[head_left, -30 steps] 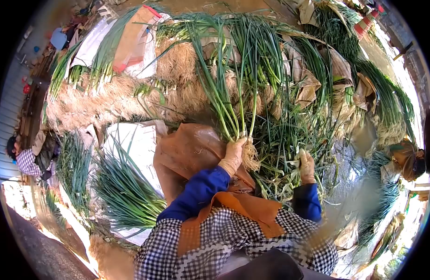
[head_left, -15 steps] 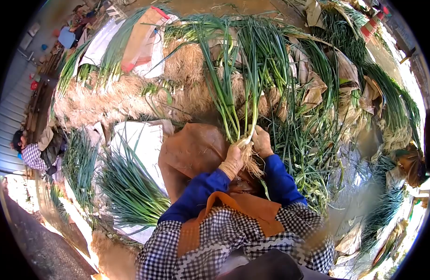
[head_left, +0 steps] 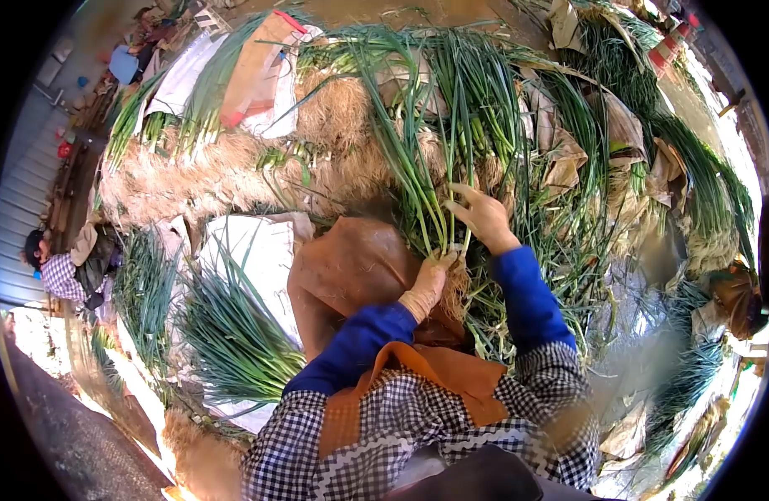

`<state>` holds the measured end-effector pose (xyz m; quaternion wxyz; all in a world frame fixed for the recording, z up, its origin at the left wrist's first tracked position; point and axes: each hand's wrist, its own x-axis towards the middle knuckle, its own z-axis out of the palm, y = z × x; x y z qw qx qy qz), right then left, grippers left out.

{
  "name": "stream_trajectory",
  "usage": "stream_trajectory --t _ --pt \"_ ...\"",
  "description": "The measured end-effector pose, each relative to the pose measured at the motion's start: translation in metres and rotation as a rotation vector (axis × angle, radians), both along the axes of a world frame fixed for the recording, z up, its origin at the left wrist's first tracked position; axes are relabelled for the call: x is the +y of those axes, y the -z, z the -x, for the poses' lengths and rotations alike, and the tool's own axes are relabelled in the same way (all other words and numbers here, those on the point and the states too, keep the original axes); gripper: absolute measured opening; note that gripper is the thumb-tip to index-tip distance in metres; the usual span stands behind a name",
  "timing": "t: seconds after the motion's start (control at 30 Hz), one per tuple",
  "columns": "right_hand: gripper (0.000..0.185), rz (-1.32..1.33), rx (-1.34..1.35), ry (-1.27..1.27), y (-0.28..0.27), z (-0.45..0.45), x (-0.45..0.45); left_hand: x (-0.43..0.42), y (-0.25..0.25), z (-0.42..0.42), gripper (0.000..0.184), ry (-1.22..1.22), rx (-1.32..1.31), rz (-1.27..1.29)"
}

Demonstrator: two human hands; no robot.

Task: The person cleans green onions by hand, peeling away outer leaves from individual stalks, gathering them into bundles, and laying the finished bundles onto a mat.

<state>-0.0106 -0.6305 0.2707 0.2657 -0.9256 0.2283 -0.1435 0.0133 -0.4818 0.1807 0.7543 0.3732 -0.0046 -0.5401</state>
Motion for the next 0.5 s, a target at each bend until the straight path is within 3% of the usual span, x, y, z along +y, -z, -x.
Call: stream_trajectory --t 0.07,0.1,0.17,0.2,0.27,0.3,0.33,0.37,0.4,0.43,0.47,0.5 --pt "0.041 -0.018 0.172 -0.131 0.009 -0.05 -0.013 0.002 0.0 0.001 0.015 0.004 -0.046 -0.078" --pt "0.034 0.2 0.364 -0.198 0.014 -0.069 -0.016 -0.001 0.031 0.0 0.013 0.004 -0.095 0.003" --pt "0.025 0.34 0.594 -0.346 0.024 -0.098 -0.025 0.002 0.024 -0.002 0.018 0.003 0.084 0.198" --pt "0.019 0.436 0.402 -0.419 0.053 -0.104 -0.041 0.004 0.014 -0.003 0.017 0.023 0.084 0.191" --pt "0.018 0.519 0.557 -0.18 -0.007 -0.104 -0.045 0.003 0.014 -0.006 0.017 0.049 0.095 0.213" --pt "0.017 0.416 0.324 0.041 0.002 -0.105 -0.073 0.005 0.017 -0.005 0.018 0.074 0.116 0.228" --pt "0.016 0.329 0.045 0.144 -0.01 -0.087 -0.099 0.002 0.029 -0.002 0.02 0.019 -0.053 0.123" --pt "0.017 0.253 -0.254 0.203 -0.024 -0.069 -0.125 0.004 0.031 -0.002 0.02 0.025 -0.047 0.118" --pt "0.014 0.304 -0.28 0.361 -0.048 -0.041 -0.142 0.004 0.031 -0.003 0.022 0.019 -0.024 0.048" --pt "0.012 0.111 -0.569 0.331 -0.061 -0.003 -0.155 0.001 0.031 -0.004 0.026 0.015 -0.001 -0.017" --pt "0.011 -0.191 -0.606 0.336 -0.092 0.038 -0.147 0.001 0.03 -0.005 0.025 0.026 0.036 -0.003" --pt "0.009 -0.166 -0.51 0.398 -0.101 0.081 -0.155 0.002 0.03 -0.006 0.024 0.038 0.076 0.008"
